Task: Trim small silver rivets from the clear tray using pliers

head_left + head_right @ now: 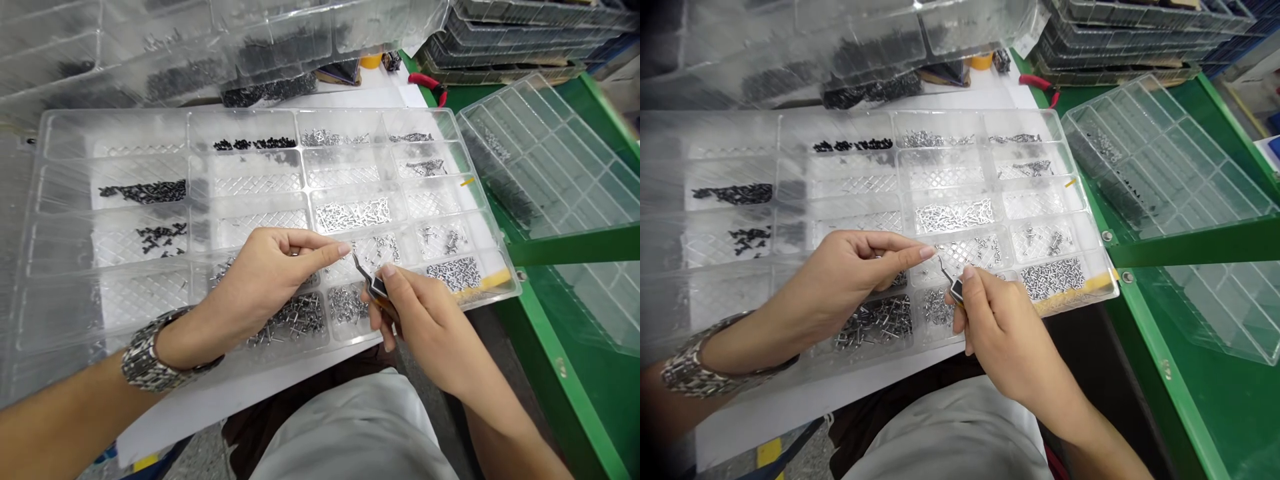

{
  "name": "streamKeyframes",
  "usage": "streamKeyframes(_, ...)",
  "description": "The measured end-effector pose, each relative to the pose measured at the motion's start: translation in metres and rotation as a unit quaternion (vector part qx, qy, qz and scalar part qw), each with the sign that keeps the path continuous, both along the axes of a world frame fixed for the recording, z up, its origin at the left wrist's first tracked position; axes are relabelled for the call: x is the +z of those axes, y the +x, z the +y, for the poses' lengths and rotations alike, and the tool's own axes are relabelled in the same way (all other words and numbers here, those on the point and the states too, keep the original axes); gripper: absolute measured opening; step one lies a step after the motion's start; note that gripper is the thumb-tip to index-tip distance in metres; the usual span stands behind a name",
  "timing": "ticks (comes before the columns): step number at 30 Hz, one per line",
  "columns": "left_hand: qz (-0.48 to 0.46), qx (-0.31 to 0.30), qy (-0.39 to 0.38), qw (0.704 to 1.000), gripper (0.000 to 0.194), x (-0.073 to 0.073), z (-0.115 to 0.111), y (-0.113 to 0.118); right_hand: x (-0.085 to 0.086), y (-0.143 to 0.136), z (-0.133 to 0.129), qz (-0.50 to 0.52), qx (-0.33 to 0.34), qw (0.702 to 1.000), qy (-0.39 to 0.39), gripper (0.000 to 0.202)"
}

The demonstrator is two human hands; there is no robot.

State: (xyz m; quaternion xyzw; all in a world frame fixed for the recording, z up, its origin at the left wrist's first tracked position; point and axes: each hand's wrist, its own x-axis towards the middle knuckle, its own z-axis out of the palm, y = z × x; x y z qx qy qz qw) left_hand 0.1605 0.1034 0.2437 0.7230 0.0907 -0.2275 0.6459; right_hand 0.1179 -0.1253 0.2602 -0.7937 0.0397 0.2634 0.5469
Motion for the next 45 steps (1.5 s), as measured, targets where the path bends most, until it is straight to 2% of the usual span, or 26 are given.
streamKeyframes(5, -0.008, 0.003, -0.02, 1.0, 0.023, 0.001, 0.0, 0.001, -0.007, -0.002, 0.002, -0.027, -0.001, 1.0, 0.007, 0.058)
streamKeyframes(19, -0.004, -0.008, 0.005, 1.0, 0.029, 0.005, 0.0, 0.002, -0.011, -0.002, 0.004, -0.026, -0.02, 0.998, 0.059, 0.056)
streamKeyframes(26, -0.011, -0.015, 0.007, 1.0, 0.022, 0.003, 0.002, 0.003, -0.013, -0.002, 0.003, -0.022, -0.024, 0.997, 0.066, 0.052)
streamKeyframes(33, 0.023, -0.012, -0.006, 1.0, 0.021, 0.003, 0.003, 0.001, -0.014, -0.002, 0.004, -0.024, -0.023, 0.997, 0.073, 0.051)
streamKeyframes(40, 0.008, -0.019, -0.004, 1.0, 0.018, 0.004, 0.002, 0.002, -0.014, 0.0, 0.004, -0.021, -0.015, 0.998, 0.065, 0.057)
streamKeyframes(45, 0.005, -0.019, 0.003, 1.0, 0.019, 0.002, 0.004, 0.003, -0.014, 0.0, 0.003, -0.017, -0.014, 0.997, 0.071, 0.053)
